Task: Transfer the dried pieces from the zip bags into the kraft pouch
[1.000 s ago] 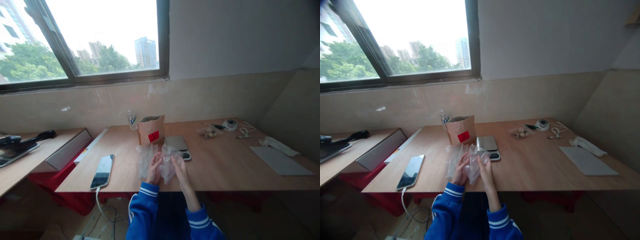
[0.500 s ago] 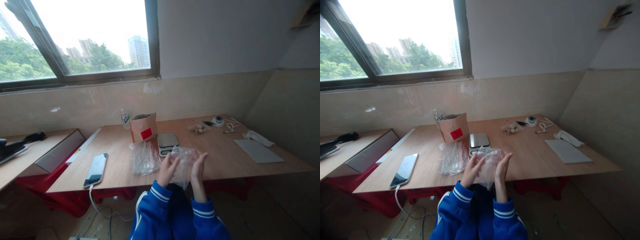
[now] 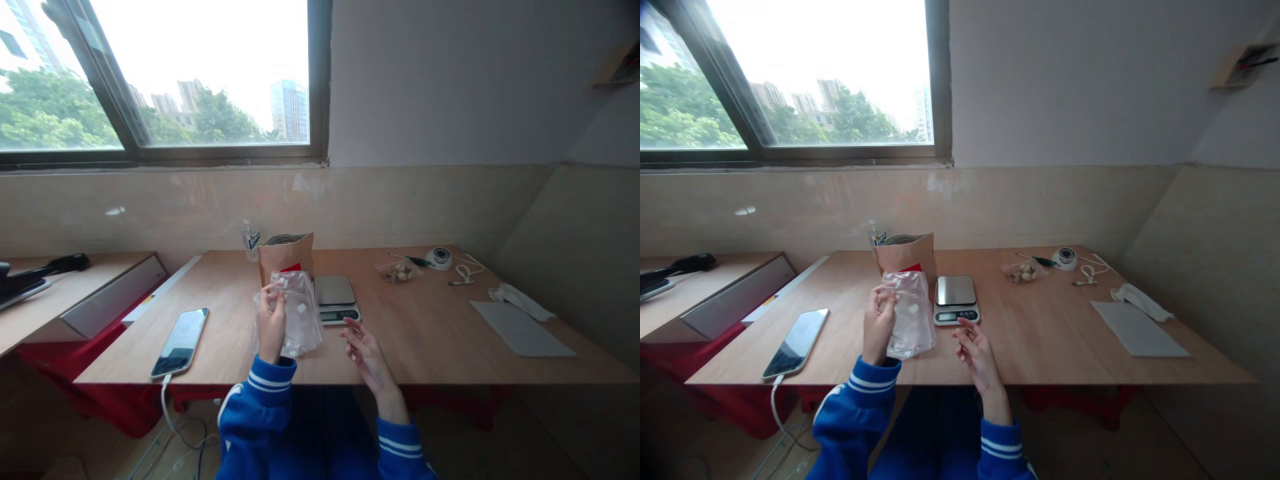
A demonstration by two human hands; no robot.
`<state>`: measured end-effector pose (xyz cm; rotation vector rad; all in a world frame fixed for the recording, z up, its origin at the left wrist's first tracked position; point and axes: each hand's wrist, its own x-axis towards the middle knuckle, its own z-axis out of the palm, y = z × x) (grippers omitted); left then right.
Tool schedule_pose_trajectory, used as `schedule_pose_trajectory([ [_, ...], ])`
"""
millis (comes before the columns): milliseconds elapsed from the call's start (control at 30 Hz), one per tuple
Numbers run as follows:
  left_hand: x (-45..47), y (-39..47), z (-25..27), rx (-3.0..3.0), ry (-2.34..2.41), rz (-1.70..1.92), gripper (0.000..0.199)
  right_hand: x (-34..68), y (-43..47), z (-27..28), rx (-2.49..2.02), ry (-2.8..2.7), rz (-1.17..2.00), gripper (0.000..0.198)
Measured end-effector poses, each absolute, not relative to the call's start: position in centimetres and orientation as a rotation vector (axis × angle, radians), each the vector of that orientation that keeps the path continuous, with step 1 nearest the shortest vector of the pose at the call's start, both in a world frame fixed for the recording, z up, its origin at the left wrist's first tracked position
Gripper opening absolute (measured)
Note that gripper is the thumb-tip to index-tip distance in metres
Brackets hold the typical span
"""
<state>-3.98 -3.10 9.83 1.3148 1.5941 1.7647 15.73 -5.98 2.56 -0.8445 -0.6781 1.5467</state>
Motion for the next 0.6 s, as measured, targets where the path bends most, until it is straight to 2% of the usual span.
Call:
schedule_pose_trajectory([
  [233,-7.9,-1.8,6.5,1.403,2.369,1.191,0.041,21.4,-5.9,1.5,-0.938,-0.535,1.321,0.036],
  [300,-7.9,-2.1,6.1,1.439,2.454,1.251,0.047,22.7,-5.6,1.4,-0.991,-0.579,1.287,0.037],
  [400,-7.1,-2.9,7.0,1.763,2.334,1.620,0.041,24.2,-3.3,1.9,-1.133,-0.737,1.202,0.039],
  [467,-6.2,-3.0,7.0,2.009,2.155,1.601,0.043,24.9,0.0,2.5,-1.251,-0.865,1.061,0.035],
  [567,-5.0,-2.3,4.1,2.251,2.081,0.920,0.046,26.0,6.3,3.0,-1.440,-1.076,0.682,0.025],
  [600,-4.8,-2.0,2.7,2.268,2.048,0.702,0.047,26.5,8.3,2.9,-1.498,-1.169,0.527,0.027],
])
